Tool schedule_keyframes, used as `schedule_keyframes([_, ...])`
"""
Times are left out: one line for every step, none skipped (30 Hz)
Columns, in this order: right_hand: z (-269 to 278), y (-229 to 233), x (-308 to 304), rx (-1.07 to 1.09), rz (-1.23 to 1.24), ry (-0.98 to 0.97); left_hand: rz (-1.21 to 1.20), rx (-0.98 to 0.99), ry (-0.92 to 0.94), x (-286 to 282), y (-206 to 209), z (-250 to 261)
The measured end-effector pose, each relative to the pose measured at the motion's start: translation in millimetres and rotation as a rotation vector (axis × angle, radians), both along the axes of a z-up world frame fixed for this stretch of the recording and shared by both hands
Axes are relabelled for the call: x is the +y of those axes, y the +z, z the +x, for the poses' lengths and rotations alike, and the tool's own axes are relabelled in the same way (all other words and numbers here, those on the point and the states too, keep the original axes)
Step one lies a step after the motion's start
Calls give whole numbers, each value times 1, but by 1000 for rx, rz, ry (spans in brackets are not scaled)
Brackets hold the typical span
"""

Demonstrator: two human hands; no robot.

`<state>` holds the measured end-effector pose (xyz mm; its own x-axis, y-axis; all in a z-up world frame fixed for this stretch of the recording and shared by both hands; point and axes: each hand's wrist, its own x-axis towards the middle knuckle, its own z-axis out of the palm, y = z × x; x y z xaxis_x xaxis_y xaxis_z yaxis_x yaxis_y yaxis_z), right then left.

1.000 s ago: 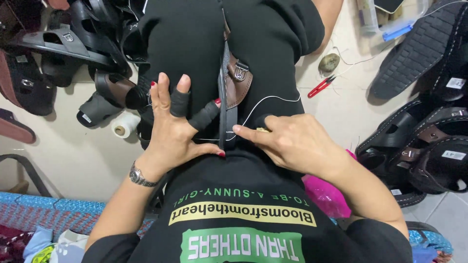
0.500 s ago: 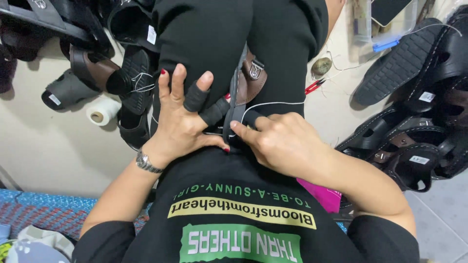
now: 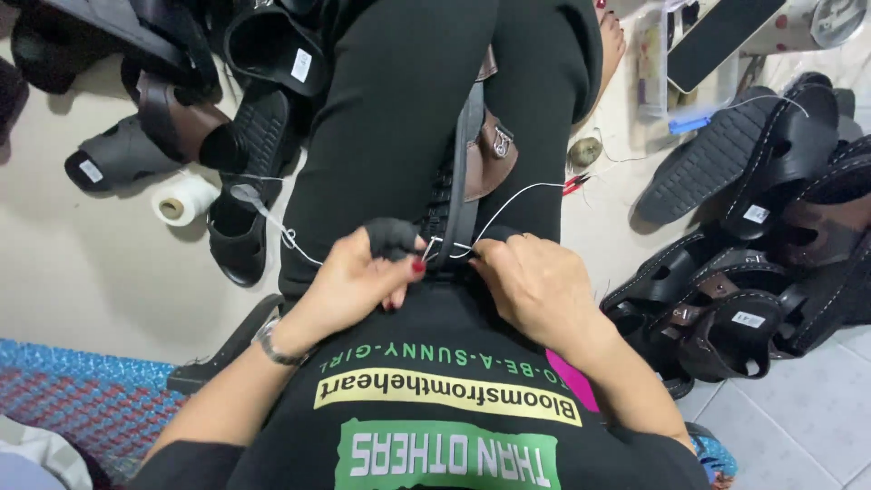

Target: Hand-sewing the sole of a black sandal using a needle and thread while sitting on the floor.

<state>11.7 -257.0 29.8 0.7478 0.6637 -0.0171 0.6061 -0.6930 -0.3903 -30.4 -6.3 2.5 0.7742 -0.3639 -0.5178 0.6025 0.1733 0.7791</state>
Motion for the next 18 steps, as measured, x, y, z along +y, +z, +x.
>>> schedule_keyframes([1,-1,0,-22,-17,11,126,68,38,-5,2,3])
schedule_keyframes([1,-2,-1,-43,-34,15,252,137,69,-9,4,7])
schedule_keyframes([-1,-3,0,-41,-31,17,254,139,71,-9,2,-1])
schedule_keyframes([0,-5,1,-65,-23,8,468,-205,25,-9,0,-7])
schedule_keyframes([0,-6,1,-89,-14,-2,674,-554,-22,-9,-2,-12])
schedule_keyframes([-2,-1,6,-93,-14,-3,674,-557,-22,-12,-10,-11])
schedule_keyframes([-3,3,11,-95,-62,9,782,-716,3,-15,-18,-11])
schedule_keyframes([-3,7,15,-99,-112,28,889,-874,37,-21,-27,-9])
schedule_keyframes([-4,23,6,-105,-115,35,889,-875,47,-28,-22,-8])
schedule_keyframes([-5,37,0,-26,-147,26,864,-850,28,-32,-17,-8])
schedule_keyframes([-6,51,-4,52,-180,17,838,-826,8,-35,-13,-7])
schedule_keyframes([-8,63,-17,56,-182,34,844,-813,22,-33,-9,-5])
schedule_keyframes([-8,74,-30,186,-250,14,818,-767,44,-30,-5,-2])
schedule_keyframes([-7,84,-44,309,-319,-8,795,-726,68,-28,-2,2])
schedule_keyframes([-3,73,-45,306,-320,9,802,-720,84,-22,1,3])
schedule_keyframes([-7,65,-44,429,-113,-87,722,-540,132,-14,6,-1])
schedule_keyframes([-10,56,-45,548,97,-186,640,-361,176,-8,10,-3])
schedule_keyframes([-13,40,-38,540,92,-199,628,-369,169,-6,17,1])
